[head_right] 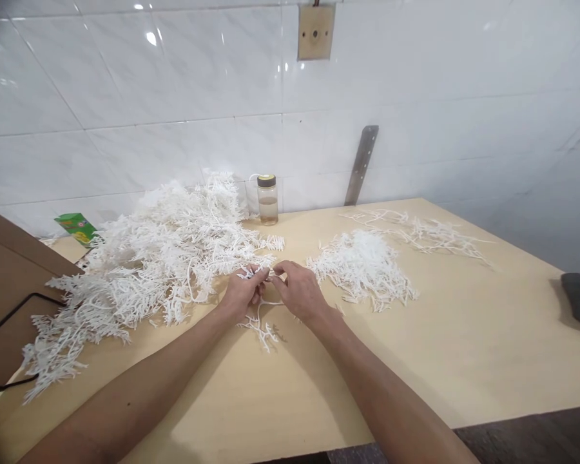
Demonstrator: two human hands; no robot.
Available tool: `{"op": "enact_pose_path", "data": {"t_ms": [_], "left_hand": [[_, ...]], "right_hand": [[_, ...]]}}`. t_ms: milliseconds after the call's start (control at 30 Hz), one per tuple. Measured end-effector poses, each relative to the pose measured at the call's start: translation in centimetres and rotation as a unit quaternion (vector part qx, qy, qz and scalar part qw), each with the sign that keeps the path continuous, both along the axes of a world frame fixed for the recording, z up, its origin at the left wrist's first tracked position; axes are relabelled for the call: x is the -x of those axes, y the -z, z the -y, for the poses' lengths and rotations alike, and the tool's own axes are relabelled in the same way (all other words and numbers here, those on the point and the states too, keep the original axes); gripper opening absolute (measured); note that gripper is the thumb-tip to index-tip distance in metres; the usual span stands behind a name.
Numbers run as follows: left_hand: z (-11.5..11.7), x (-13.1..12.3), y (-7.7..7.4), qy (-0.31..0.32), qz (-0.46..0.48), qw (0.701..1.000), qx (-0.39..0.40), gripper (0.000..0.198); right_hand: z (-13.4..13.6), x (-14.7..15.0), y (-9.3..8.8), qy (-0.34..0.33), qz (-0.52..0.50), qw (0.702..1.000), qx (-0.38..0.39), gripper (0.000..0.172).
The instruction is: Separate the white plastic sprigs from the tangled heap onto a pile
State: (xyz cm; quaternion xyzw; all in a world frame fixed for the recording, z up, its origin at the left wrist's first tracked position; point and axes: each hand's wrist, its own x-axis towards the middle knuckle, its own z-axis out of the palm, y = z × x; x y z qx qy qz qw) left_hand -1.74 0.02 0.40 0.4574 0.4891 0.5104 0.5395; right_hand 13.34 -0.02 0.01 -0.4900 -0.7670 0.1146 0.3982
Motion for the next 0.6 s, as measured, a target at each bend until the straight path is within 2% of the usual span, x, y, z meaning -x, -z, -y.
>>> {"op": "enact_pose_path", "data": {"t_ms": [167,433,533,600], "left_hand": [[0.0,0.1,-0.2,0.001,0.003,1.000,0.002,0.033],[0.2,0.0,0.1,-0.012,-0.017,1.000,-0.010,0.032],[0.1,0.0,0.1,-0.016,-0.009,1.000,-0.002,0.032],[-0.2,0.2,0.0,-0.031,0.004,0.999,0.013,0.032]], "right_hand": [[0.1,-0.1,-0.2,-0.015,0.013,1.000,0.008,0.012],[0.6,0.5,0.1,-0.068,0.079,0.994,-0.026,0.018],[1.1,0.7,-0.1,-0.085,0.075,0.993,-0.012,0.020],[1.7,1.1,-0.5,-0.126,0.065,0.990,0.012,0.020]]}}
